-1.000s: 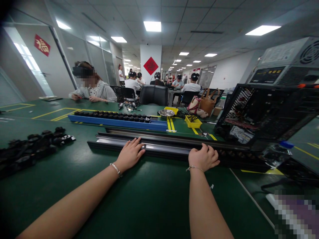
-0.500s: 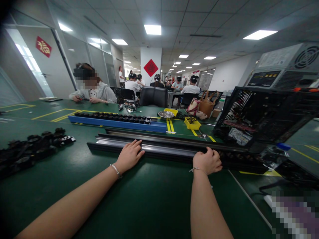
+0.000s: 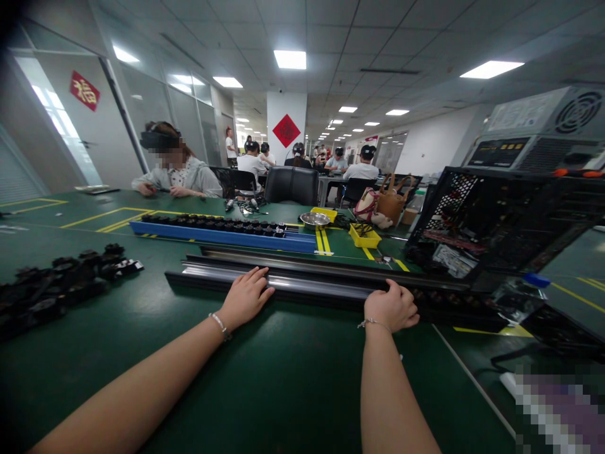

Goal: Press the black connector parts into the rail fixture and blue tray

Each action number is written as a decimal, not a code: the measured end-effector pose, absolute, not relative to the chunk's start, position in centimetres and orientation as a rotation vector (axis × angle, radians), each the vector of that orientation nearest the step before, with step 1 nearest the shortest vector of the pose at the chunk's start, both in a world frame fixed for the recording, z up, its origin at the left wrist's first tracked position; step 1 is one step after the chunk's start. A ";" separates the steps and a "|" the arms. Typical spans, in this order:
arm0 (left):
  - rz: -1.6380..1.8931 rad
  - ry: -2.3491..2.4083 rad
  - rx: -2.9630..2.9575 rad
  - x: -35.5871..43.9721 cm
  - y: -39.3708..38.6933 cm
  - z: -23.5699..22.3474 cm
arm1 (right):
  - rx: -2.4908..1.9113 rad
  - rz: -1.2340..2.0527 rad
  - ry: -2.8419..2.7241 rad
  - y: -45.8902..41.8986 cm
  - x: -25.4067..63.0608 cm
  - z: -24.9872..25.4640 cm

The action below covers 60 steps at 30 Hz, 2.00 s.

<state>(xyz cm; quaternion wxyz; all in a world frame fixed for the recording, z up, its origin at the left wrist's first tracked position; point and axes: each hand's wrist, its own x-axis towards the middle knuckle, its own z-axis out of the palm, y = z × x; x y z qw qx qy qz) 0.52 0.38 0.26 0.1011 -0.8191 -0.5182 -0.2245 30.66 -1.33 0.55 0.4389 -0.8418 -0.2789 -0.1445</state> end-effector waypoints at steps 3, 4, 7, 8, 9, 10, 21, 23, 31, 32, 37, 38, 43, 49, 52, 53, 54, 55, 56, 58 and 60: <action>-0.664 -1.526 -2.416 0.5 0.4 0.3 | -2.092 -0.365 -0.702 -1.3 30.7 0.6; -0.665 -1.525 -2.416 0.5 0.3 0.3 | -2.087 -0.373 -0.708 -1.3 30.7 0.6; -0.672 -1.525 -2.417 0.5 0.3 0.3 | -2.073 -0.402 -0.736 -1.2 30.7 0.5; -0.674 -1.525 -2.416 0.5 0.3 0.3 | -2.072 -0.409 -0.745 -1.2 30.7 0.5; -0.675 -1.524 -2.415 0.5 0.3 0.3 | -2.072 -0.414 -0.753 -1.2 30.8 0.5; -0.676 -1.523 -2.413 0.5 0.3 0.2 | -2.073 -0.417 -0.760 -1.2 30.8 0.5; -0.664 -1.524 -2.419 0.5 0.3 0.4 | -2.098 -0.425 -0.801 -1.0 30.5 0.5; -0.665 -1.531 -2.424 0.6 0.3 0.4 | -2.102 -0.421 -0.807 -1.1 30.4 0.6; -0.674 -1.533 -2.417 0.6 0.3 0.3 | -2.101 -0.402 -0.840 -1.2 30.3 0.7; -0.671 -1.529 -2.413 0.6 0.3 0.3 | -2.101 -0.402 -0.841 -1.2 30.2 0.7; -0.670 -1.530 -2.409 0.6 0.3 0.2 | -2.117 -0.392 -0.857 -1.3 29.8 1.0; -0.671 -1.529 -2.409 0.6 0.3 0.2 | -2.118 -0.391 -0.862 -1.3 29.8 1.0; -0.671 -1.528 -2.411 0.5 0.3 0.2 | -2.111 -0.381 -0.875 -1.4 29.7 1.2; -0.683 -1.537 -2.424 0.6 0.3 0.3 | -2.112 -0.382 -0.890 -1.4 29.4 1.2; -0.687 -1.536 -2.424 0.6 0.3 0.3 | -2.109 -0.374 -0.896 -1.4 29.4 1.3; -0.685 -1.534 -2.422 0.6 0.3 0.3 | -2.112 -0.369 -0.902 -1.4 29.3 1.3; -0.682 -1.533 -2.419 0.6 0.3 0.3 | -2.117 -0.364 -0.909 -1.5 29.3 1.4; -0.679 -1.532 -2.416 0.6 0.3 0.3 | -2.122 -0.361 -0.917 -1.5 29.3 1.4; -0.676 -1.530 -2.413 0.6 0.3 0.3 | -2.128 -0.359 -0.923 -1.5 29.2 1.4; -0.674 -1.526 -2.410 0.5 0.3 0.3 | -2.138 -0.357 -0.930 -1.5 29.2 1.5; -0.678 -1.524 -2.412 0.5 0.3 0.3 | -2.143 -0.353 -0.934 -1.5 29.2 1.6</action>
